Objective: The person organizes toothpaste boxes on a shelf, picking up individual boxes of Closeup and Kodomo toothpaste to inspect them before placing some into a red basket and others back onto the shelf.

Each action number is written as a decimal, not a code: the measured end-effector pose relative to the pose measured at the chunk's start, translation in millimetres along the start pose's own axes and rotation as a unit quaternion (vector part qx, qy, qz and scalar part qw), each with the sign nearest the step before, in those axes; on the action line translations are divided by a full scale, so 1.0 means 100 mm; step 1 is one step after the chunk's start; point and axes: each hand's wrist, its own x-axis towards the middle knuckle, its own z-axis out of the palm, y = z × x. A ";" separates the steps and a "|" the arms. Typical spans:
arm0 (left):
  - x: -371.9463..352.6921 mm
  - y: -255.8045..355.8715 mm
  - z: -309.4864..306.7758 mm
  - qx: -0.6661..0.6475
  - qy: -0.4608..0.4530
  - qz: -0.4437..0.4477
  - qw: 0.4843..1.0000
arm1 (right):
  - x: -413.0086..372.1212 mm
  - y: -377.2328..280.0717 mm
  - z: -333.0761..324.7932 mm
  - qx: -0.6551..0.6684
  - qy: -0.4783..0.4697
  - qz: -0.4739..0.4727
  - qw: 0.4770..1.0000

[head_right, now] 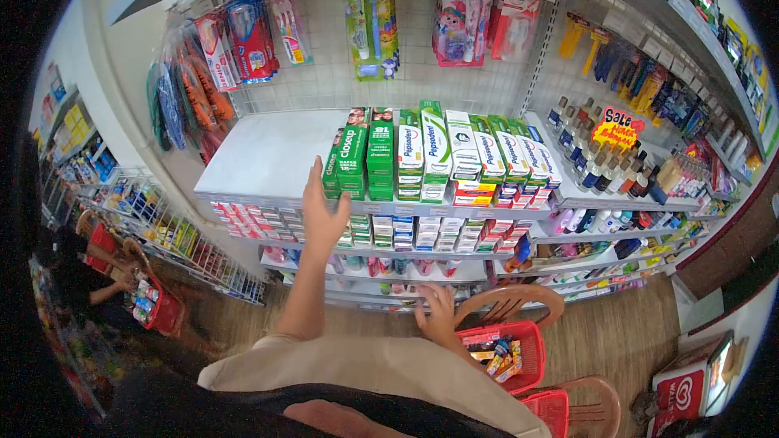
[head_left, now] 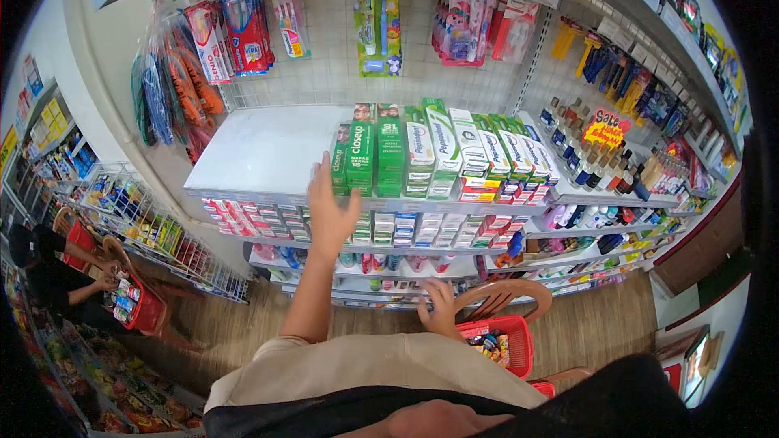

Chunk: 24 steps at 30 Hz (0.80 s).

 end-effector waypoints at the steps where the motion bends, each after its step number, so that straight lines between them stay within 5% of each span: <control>1: 0.00 -0.08 -0.01 0.001 0.000 0.000 1.000 | -0.16 0.10 0.00 0.003 -0.004 0.021 1.000; 14: 0.12 -0.16 -0.17 -0.038 -0.042 0.020 0.998 | -1.85 1.07 0.04 -0.058 -0.136 0.298 0.943; 24: 0.16 -0.11 -0.23 -0.029 -0.088 -0.022 0.995 | -3.03 0.89 -0.06 -0.095 -0.119 0.465 0.872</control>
